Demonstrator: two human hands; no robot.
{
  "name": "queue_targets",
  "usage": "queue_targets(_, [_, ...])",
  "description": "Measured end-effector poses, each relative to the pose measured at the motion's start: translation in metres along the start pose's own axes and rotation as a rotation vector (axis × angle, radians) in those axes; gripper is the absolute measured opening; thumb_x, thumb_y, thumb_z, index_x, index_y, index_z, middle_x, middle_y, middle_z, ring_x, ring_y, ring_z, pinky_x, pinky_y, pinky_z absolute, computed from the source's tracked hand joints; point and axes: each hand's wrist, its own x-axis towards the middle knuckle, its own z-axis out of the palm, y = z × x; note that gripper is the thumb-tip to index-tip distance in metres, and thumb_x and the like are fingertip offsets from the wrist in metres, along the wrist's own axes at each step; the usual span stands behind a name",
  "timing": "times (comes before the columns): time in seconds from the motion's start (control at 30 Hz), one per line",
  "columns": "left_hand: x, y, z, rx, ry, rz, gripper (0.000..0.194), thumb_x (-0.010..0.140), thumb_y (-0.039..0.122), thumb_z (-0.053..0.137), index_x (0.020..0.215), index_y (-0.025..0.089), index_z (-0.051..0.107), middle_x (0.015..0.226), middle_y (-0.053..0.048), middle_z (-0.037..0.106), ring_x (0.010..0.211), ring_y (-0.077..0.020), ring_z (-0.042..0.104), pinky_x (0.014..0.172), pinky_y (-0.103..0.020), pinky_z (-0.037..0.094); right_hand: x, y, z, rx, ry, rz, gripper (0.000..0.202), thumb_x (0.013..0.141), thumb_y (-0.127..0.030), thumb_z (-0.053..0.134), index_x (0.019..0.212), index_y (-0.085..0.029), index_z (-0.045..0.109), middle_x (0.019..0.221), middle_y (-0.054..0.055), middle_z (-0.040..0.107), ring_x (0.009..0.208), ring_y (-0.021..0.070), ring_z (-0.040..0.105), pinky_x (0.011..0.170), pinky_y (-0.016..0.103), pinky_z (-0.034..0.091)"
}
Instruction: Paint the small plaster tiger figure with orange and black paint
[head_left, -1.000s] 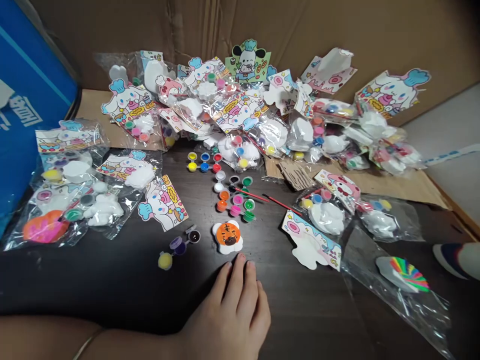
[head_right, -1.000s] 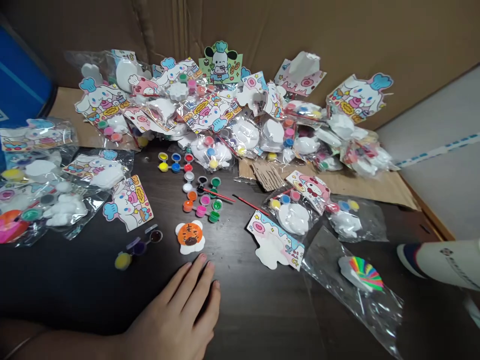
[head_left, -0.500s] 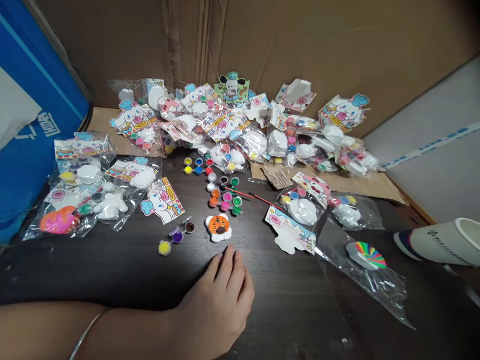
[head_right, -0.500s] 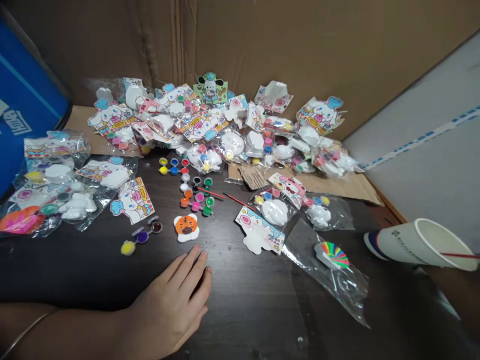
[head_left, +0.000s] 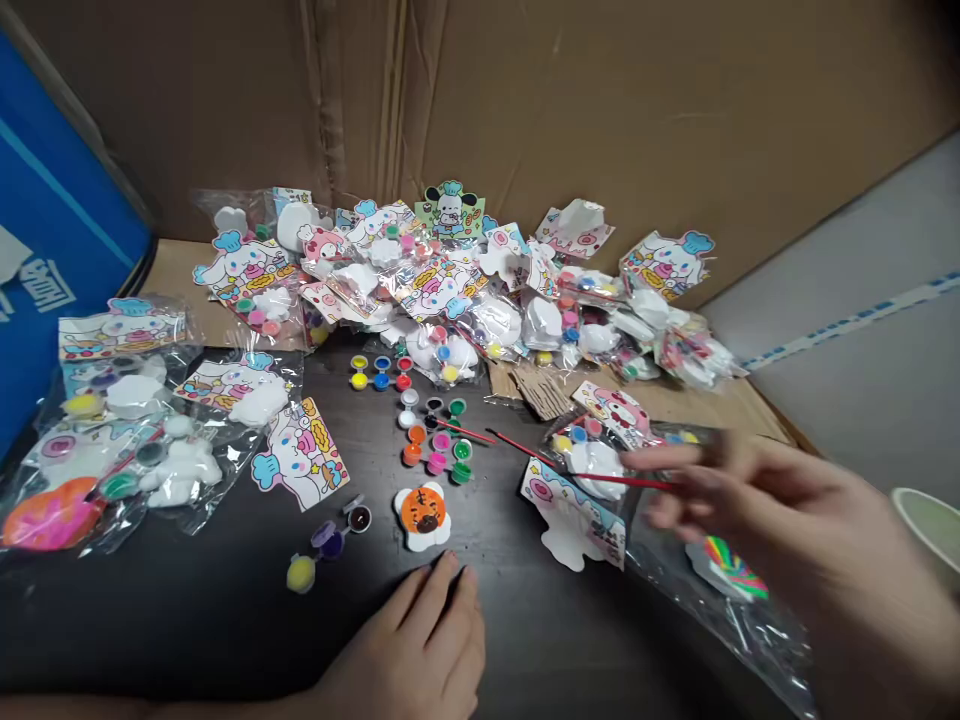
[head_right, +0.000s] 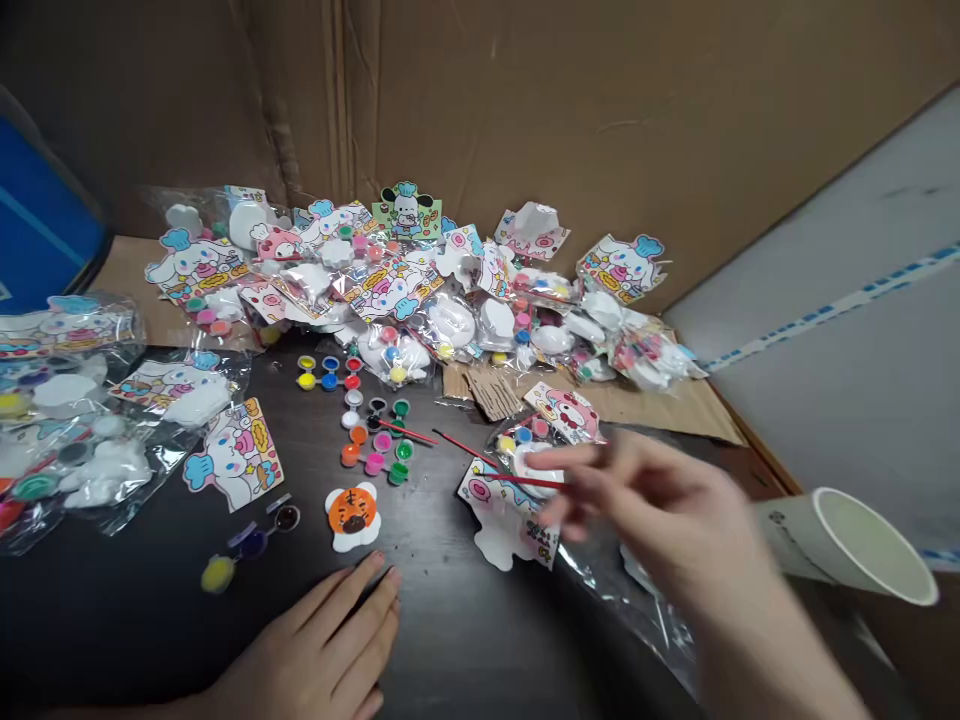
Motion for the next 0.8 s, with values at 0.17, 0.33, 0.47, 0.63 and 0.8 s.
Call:
queue_targets(0.17, [0.004, -0.002, 0.003, 0.018, 0.073, -0.01, 0.024, 0.09, 0.014, 0.044, 0.087, 0.016, 0.067, 0.093, 0.001, 0.075, 0.092, -0.0172, 0.066, 0.084, -0.028, 0.043, 0.052, -0.015, 0.091, 0.307, -0.186, 0.388, 0.036, 0.068, -0.037, 0.08, 0.054, -0.019, 0.052, 0.061, 0.005, 0.073, 0.045, 0.0151, 0.067, 0.039, 0.02, 0.052])
queue_targets(0.33, [0.003, -0.001, 0.008, 0.003, 0.122, -0.071, 0.026, 0.088, 0.01, 0.044, 0.082, 0.017, 0.068, 0.09, 0.001, 0.075, 0.091, -0.0167, 0.066, 0.082, -0.027, 0.044, 0.053, -0.003, 0.116, 0.422, -0.042, 0.296, 0.026, 0.06, -0.037, 0.086, 0.077, -0.025, 0.071, 0.086, 0.001, 0.078, 0.078, 0.0141, 0.075, 0.066, 0.017, 0.061])
queue_targets(0.47, [0.002, 0.0, 0.01, -0.012, 0.123, -0.077, 0.024, 0.088, 0.01, 0.045, 0.08, 0.017, 0.067, 0.09, 0.0, 0.075, 0.092, -0.017, 0.066, 0.083, -0.027, 0.044, 0.049, 0.006, 0.115, 0.368, 0.03, 0.269, 0.025, 0.058, -0.032, 0.087, 0.079, -0.029, 0.074, 0.087, -0.001, 0.077, 0.081, 0.0141, 0.074, 0.065, 0.017, 0.062])
queue_targets(0.63, [0.0, -0.001, 0.009, -0.028, 0.117, -0.065, 0.025, 0.089, 0.011, 0.044, 0.081, 0.017, 0.067, 0.093, 0.001, 0.075, 0.094, -0.0167, 0.066, 0.085, -0.026, 0.044, 0.044, 0.007, 0.122, 0.281, 0.07, 0.236, 0.015, 0.066, -0.035, 0.081, 0.074, -0.027, 0.072, 0.073, -0.002, 0.074, 0.05, 0.0082, 0.063, 0.042, 0.018, 0.051])
queue_targets(0.8, [-0.004, 0.001, 0.009, -0.023, 0.087, -0.059, 0.023, 0.089, 0.012, 0.045, 0.086, 0.016, 0.067, 0.096, -0.001, 0.074, 0.097, -0.0179, 0.066, 0.088, -0.028, 0.043, 0.045, 0.011, 0.144, 0.342, 0.147, 0.218, 0.027, 0.062, -0.035, 0.084, 0.066, -0.022, 0.061, 0.062, -0.004, 0.068, 0.045, 0.0053, 0.057, 0.041, 0.016, 0.046])
